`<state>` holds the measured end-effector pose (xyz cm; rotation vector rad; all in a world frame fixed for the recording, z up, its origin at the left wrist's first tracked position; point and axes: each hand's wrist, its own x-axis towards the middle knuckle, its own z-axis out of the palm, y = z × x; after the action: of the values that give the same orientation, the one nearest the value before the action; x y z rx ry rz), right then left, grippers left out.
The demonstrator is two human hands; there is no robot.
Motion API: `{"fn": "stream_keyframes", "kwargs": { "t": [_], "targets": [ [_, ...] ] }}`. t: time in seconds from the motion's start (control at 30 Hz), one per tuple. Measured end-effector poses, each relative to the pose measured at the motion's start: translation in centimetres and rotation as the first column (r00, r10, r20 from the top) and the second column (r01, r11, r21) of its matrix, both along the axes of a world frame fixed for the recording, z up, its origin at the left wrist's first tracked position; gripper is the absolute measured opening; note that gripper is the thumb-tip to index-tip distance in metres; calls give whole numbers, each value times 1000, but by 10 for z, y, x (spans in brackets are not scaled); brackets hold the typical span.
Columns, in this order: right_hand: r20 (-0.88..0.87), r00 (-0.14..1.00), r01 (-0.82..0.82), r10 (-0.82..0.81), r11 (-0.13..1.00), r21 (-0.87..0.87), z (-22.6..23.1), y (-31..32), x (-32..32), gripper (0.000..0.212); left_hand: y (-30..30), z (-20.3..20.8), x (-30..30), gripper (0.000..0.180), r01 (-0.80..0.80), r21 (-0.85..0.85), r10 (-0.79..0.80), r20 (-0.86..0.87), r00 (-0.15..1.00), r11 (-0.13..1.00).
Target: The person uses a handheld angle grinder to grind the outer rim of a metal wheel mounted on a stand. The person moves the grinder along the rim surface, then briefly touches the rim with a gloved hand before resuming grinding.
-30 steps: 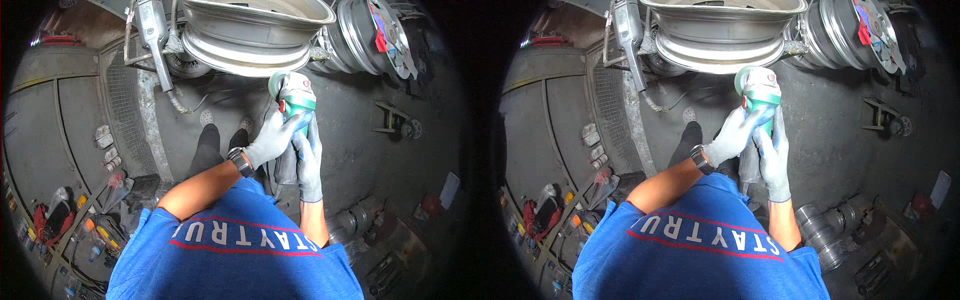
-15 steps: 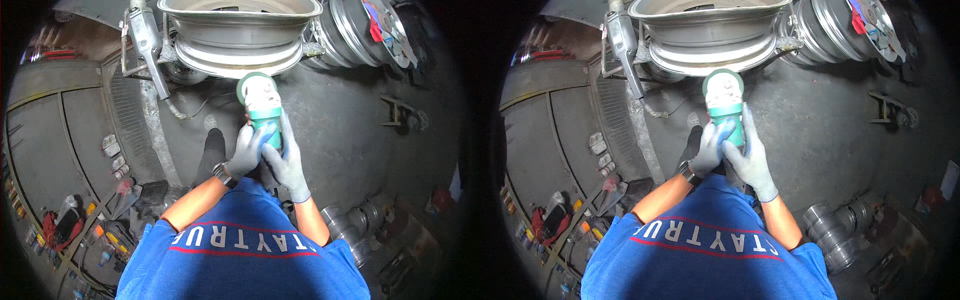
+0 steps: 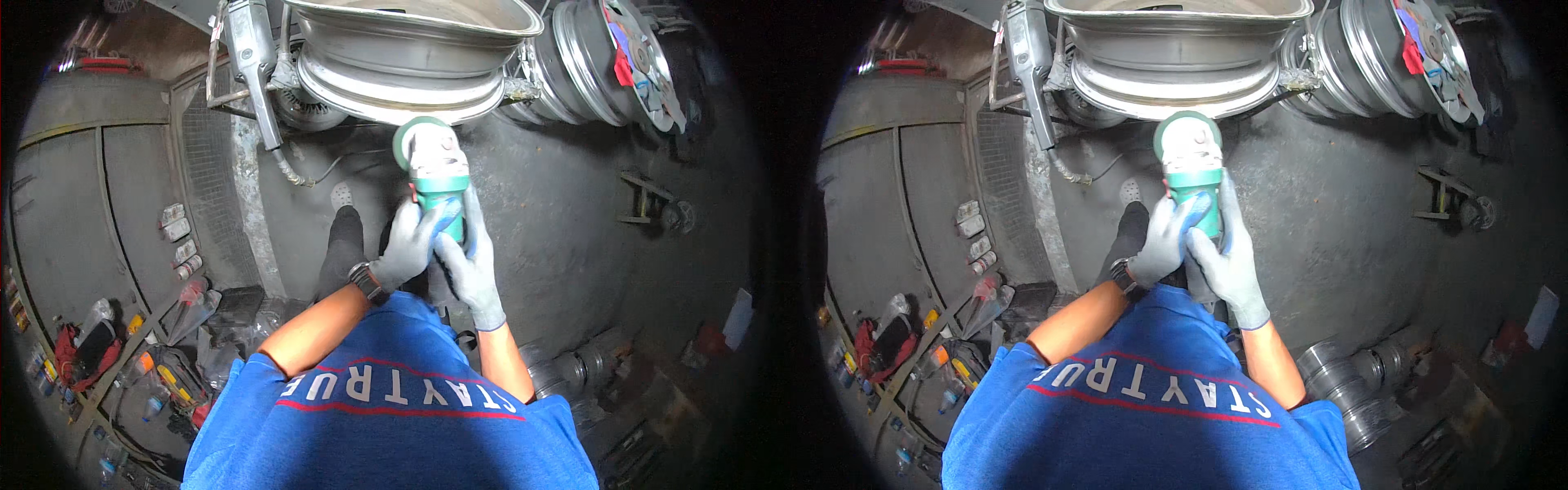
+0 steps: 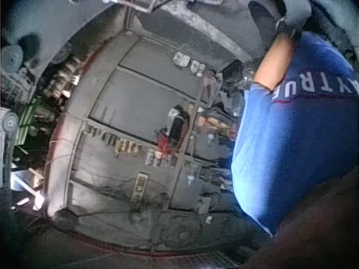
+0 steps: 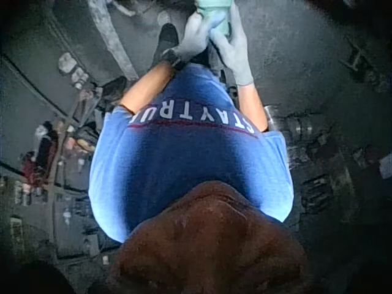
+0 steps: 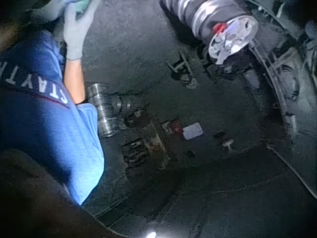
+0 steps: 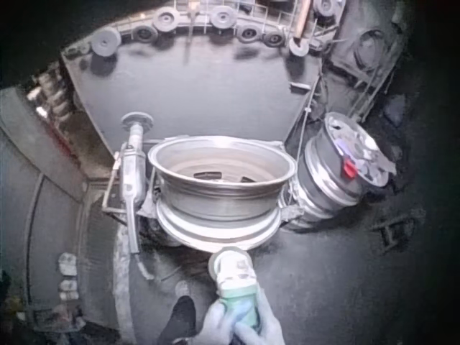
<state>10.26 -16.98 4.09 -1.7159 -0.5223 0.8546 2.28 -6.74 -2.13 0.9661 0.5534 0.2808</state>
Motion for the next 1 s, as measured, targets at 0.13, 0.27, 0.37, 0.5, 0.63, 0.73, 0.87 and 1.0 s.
{"fn": "stream_keyframes", "kwargs": {
  "t": [0.13, 0.27, 0.37, 0.5, 0.63, 0.73, 0.87, 1.0],
  "targets": [
    [-72, 985, 155, -154, 988, 16, -4, -11, -1, 82, 0, 8, 16, 33, 110, 257, -109, -17, 994, 960],
    [-56, 994, 91, -89, 995, 39, -1, 0, -6, 83, 1, -16, -4, 34, 57, 647, -103, 34, 994, 760],
    [-10, 1000, -22, 22, 1000, -10, -2, 13, -12, 86, 7, -20, -15, 34, 62, 272, -65, 3, 998, 960],
    [-83, 996, 46, -44, 999, 18, 8, 15, -14, 87, 7, -10, -12, 36, 31, 176, -38, 35, 999, 984],
    [14, 991, 133, -132, 991, -19, -7, -3, -11, 84, 10, -2, 1, 37, 218, 302, -213, -49, 976, 928],
    [-38, 993, 115, -114, 993, 14, 1, 13, -18, 84, 14, -3, -10, 36, 135, 199, -139, 7, 990, 971],
    [133, 988, -67, 75, 996, -67, 6, 34, -23, 89, 28, -2, -27, 32, -57, -275, 48, -37, 998, 960],
    [127, 989, -65, 77, 993, -101, 5, 27, -19, 90, 21, -12, -25, 34, -5, -215, 0, -20, 1000, 977]
  ]
}}
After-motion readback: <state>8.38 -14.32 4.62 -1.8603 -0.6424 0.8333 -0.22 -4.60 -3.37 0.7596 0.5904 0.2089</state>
